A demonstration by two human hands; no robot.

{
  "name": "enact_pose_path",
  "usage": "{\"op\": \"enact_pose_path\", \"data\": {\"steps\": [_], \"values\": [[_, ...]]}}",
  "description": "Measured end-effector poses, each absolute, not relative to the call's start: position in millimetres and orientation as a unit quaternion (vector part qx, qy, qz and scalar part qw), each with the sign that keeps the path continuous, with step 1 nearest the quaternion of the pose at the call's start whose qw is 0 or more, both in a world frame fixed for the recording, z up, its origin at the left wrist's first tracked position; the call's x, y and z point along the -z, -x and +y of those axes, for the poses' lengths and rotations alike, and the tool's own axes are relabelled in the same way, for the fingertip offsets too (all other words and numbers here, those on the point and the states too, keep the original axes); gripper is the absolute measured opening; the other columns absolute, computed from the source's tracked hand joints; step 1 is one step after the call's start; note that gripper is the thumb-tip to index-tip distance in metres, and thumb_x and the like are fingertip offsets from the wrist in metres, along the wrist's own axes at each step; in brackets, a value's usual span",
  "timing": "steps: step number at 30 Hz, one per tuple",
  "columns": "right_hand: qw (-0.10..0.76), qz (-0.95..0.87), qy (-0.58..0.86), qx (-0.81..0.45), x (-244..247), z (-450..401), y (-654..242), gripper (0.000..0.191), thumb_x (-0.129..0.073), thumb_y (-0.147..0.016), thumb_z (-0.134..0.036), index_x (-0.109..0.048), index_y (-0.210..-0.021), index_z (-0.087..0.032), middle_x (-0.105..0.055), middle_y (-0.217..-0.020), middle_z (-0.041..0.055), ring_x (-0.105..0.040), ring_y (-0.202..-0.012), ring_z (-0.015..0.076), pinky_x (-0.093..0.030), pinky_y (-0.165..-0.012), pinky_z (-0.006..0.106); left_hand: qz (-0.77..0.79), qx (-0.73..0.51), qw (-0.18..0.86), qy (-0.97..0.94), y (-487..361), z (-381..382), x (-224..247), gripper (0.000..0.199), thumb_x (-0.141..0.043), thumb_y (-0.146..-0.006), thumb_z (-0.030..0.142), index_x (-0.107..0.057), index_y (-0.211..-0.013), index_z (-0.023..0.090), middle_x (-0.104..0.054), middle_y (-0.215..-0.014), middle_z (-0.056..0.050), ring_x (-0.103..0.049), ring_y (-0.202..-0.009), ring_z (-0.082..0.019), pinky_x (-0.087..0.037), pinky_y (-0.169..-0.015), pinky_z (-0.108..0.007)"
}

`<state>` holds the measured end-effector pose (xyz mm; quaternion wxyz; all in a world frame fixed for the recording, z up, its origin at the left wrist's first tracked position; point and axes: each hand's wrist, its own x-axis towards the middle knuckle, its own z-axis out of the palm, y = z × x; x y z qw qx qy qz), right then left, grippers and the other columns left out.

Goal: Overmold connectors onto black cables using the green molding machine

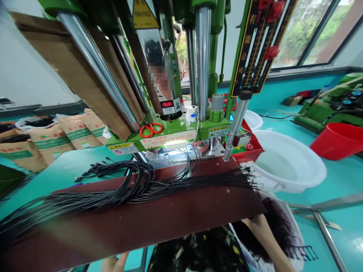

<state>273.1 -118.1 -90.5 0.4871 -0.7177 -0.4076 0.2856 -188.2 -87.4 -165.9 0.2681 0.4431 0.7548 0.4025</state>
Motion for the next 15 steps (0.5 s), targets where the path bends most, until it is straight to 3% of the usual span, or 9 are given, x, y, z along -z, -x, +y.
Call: {"op": "enact_pose_path", "data": {"steps": [4,10,15], "values": [[0.478,-0.407,0.719,-0.298,90,-119,-271,0.032,-0.071,-0.047,-0.045,-0.058,-0.061,-0.020,-0.064,-0.062,0.0079,-0.061,-0.062,0.0268,-0.053,-0.063,0.038,0.769,-0.363,0.280,-0.446,192,-86,163,0.072,-0.057,-0.043,0.069,-0.064,-0.084,0.011,-0.065,-0.073,-0.013,-0.053,-0.099,-0.039,-0.035,-0.094,-0.051],[0.485,-0.415,0.713,-0.292,90,-119,-271,0.037,-0.072,-0.047,-0.048,-0.059,-0.067,-0.019,-0.064,-0.062,0.0074,-0.061,-0.064,0.0267,-0.053,-0.066,0.039,0.776,-0.362,0.241,-0.456,183,-94,159,0.062,-0.046,-0.064,0.064,-0.062,-0.092,0.012,-0.065,-0.081,-0.013,-0.051,-0.105,-0.035,-0.036,-0.094,-0.048],[0.486,-0.397,0.724,-0.288,89,-120,-272,0.035,-0.071,-0.047,-0.043,-0.059,-0.070,-0.019,-0.065,-0.069,0.0086,-0.062,-0.077,0.0302,-0.052,-0.073,0.041,0.767,-0.374,0.245,-0.459,182,-92,154,0.061,-0.052,-0.060,0.062,-0.062,-0.094,0.013,-0.066,-0.083,-0.011,-0.052,-0.104,-0.033,-0.035,-0.096,-0.046]]}}
